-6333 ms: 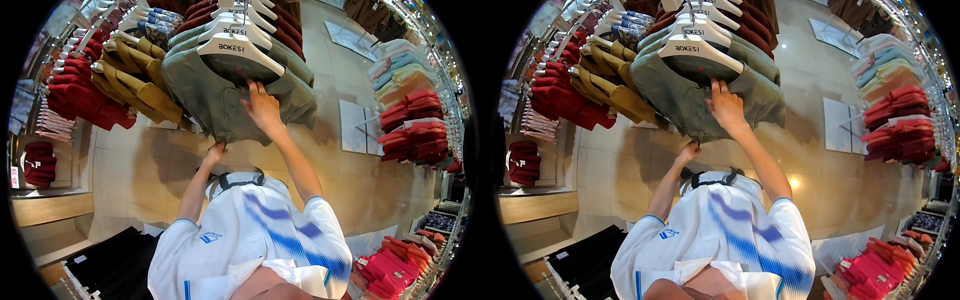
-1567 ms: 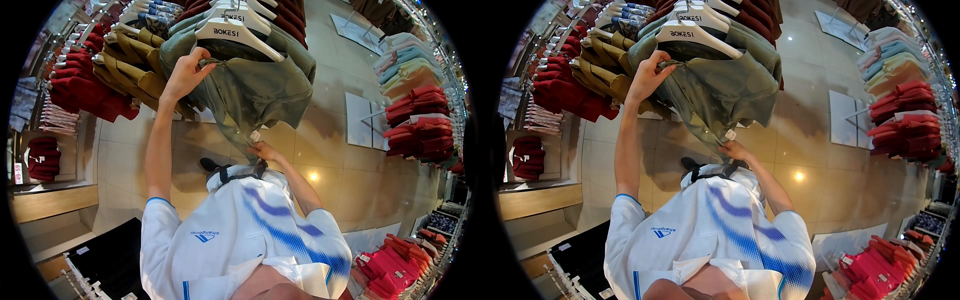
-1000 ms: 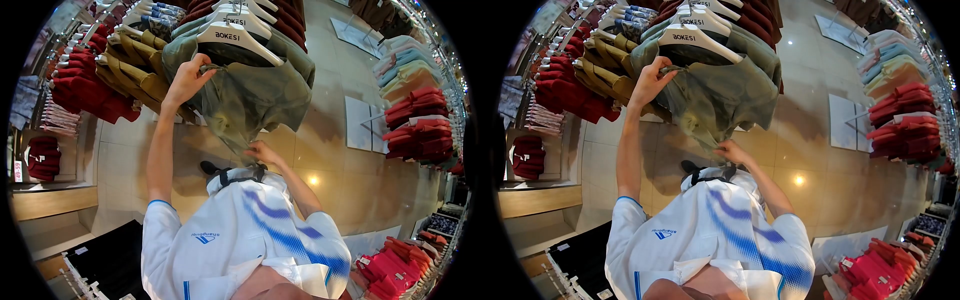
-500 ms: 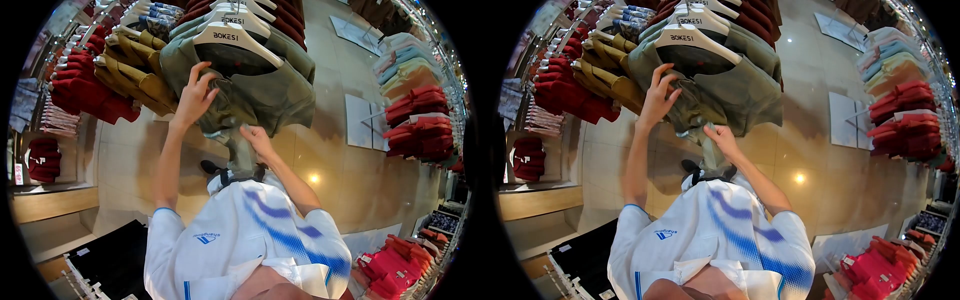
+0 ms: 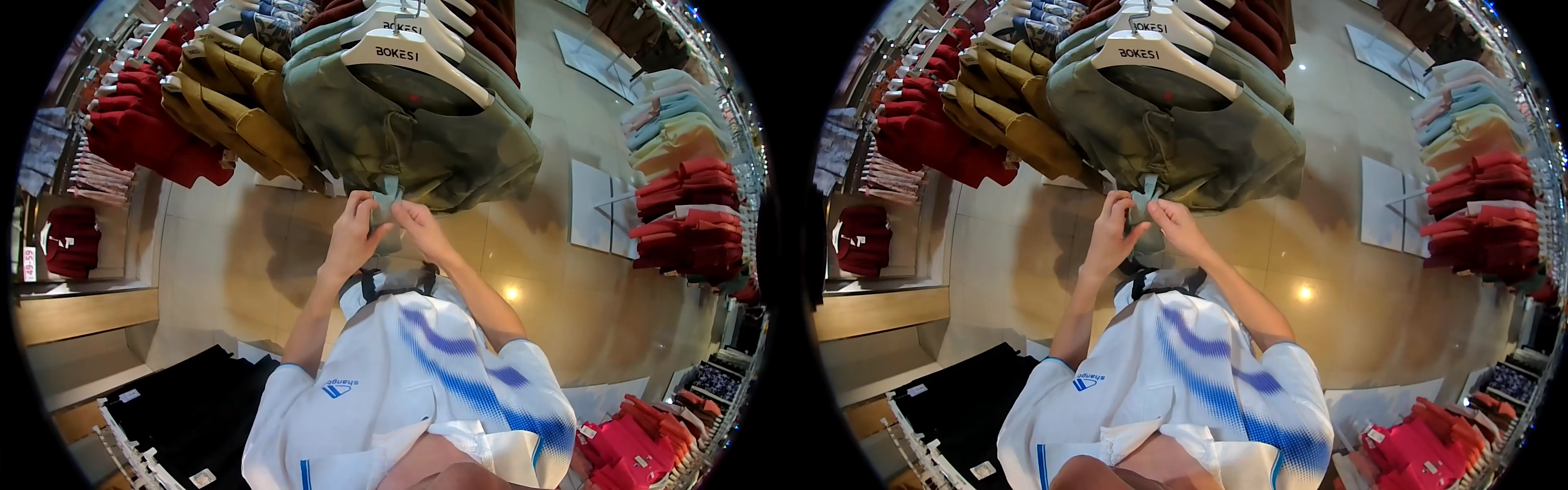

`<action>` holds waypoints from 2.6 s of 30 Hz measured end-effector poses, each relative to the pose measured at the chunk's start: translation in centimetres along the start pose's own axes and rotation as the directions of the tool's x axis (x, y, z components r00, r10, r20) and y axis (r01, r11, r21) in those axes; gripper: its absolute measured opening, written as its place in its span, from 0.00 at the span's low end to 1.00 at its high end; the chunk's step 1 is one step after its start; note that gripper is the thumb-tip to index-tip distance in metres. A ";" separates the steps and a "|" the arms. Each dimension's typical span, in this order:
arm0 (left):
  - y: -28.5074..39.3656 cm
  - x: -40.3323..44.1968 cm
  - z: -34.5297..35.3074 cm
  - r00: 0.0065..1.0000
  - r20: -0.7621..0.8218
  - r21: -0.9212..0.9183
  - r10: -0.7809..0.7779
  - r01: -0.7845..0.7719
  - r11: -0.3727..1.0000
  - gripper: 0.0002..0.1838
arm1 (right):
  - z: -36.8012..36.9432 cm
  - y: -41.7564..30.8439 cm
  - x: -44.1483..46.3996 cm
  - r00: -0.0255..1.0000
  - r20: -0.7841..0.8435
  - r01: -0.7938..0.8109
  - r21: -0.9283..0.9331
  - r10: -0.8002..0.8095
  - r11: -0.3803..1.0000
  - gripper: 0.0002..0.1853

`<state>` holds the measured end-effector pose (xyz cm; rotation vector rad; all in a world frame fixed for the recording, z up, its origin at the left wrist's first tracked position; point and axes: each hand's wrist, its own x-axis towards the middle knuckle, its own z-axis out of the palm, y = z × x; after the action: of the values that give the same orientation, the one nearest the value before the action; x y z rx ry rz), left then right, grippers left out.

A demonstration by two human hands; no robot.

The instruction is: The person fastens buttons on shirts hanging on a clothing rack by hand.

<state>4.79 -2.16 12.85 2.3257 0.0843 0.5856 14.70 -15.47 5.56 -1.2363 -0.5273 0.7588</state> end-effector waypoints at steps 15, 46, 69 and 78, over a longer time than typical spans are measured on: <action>-6.3 0.3 0.7 0.873 0.220 -0.451 -0.435 0.486 0.749 0.04 | -1.9 -0.1 -0.7 0.947 -0.263 0.095 -0.312 -0.182 0.945 0.11; -4.2 1.2 -2.6 0.972 0.234 -0.235 -0.012 0.068 0.970 0.12 | -1.0 -4.8 2.4 0.974 0.207 0.146 -0.289 -0.087 0.946 0.10; -3.6 2.6 -3.0 0.931 0.354 -0.114 0.087 -0.050 0.992 0.11 | -0.6 -3.5 1.8 0.945 0.264 -0.211 0.040 0.194 0.977 0.13; -1.9 2.4 -3.1 0.961 0.250 -0.251 0.116 -0.051 0.967 0.12 | -0.2 -4.1 1.2 0.938 0.231 -0.311 0.229 0.259 0.922 0.10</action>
<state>5.79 1.81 14.48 2.1528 -0.2012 0.3038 16.51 -15.28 9.42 -1.0052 -0.3924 1.1710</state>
